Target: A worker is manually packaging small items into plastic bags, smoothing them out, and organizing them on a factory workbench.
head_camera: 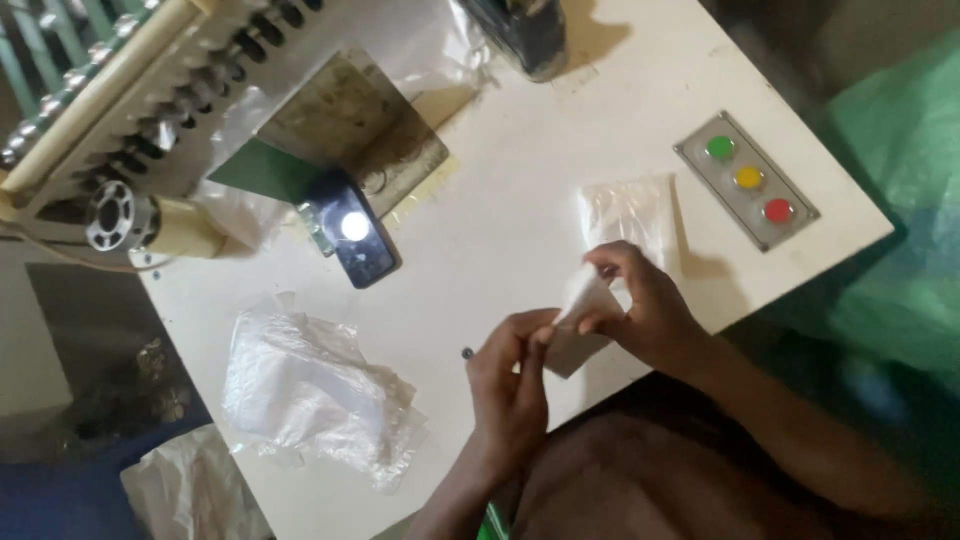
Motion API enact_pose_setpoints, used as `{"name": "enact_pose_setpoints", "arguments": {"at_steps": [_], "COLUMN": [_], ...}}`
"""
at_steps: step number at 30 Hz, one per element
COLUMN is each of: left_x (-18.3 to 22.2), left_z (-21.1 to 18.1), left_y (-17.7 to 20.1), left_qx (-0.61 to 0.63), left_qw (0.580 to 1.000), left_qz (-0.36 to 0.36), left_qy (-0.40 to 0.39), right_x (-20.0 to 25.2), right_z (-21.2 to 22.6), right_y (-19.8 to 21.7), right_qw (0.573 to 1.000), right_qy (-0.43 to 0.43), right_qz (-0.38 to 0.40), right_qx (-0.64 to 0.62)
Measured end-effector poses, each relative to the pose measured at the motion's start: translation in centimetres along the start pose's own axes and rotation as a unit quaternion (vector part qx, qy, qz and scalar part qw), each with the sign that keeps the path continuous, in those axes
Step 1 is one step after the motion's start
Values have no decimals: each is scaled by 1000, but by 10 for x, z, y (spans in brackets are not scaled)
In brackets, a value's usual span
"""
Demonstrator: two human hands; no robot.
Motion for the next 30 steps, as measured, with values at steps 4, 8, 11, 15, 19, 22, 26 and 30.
{"name": "enact_pose_setpoints", "arguments": {"at_steps": [4, 8, 11, 15, 19, 22, 26, 30], "left_x": [-25, -40, -18, -6, 3, 18, 5, 4], "left_z": [33, 31, 68, 86, 100, 108, 73, 91], "left_y": [-8, -48, -84, -100, -111, -110, -92, -40], "left_qx": [38, 68, 89, 107, 239, 261, 257, 277], "left_qw": [991, 986, 945, 923, 878, 887, 926, 924], "left_qz": [-22, 46, 118, 123, 91, 91, 126, 116], "left_qy": [125, 147, 292, 349, 406, 370, 246, 236], "right_x": [6, -17, -26, -15, -2, 35, 33, 8], "right_z": [-21, -1, -14, -42, -52, -71, -133, -164], "right_y": [1, 51, 63, 60, 38, 28, 136, 202], "right_qw": [978, 986, 964, 952, 904, 839, 881, 910], "right_qy": [-178, -121, 6, -269, -388, -474, -427, -378], "right_qz": [101, -49, -57, -18, 24, 68, -75, -60], "right_qx": [-34, 103, 259, 143, -179, -258, -191, -157]}}
Point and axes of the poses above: each hand's wrist, its own x-axis away from the middle knuckle, its own y-axis out of the back of the hand, z = x × y, the point moved 10 cm from there along -x, towards the middle knuckle, and after that the axes turned 14 degrees about -z, right-handed, at the moved point
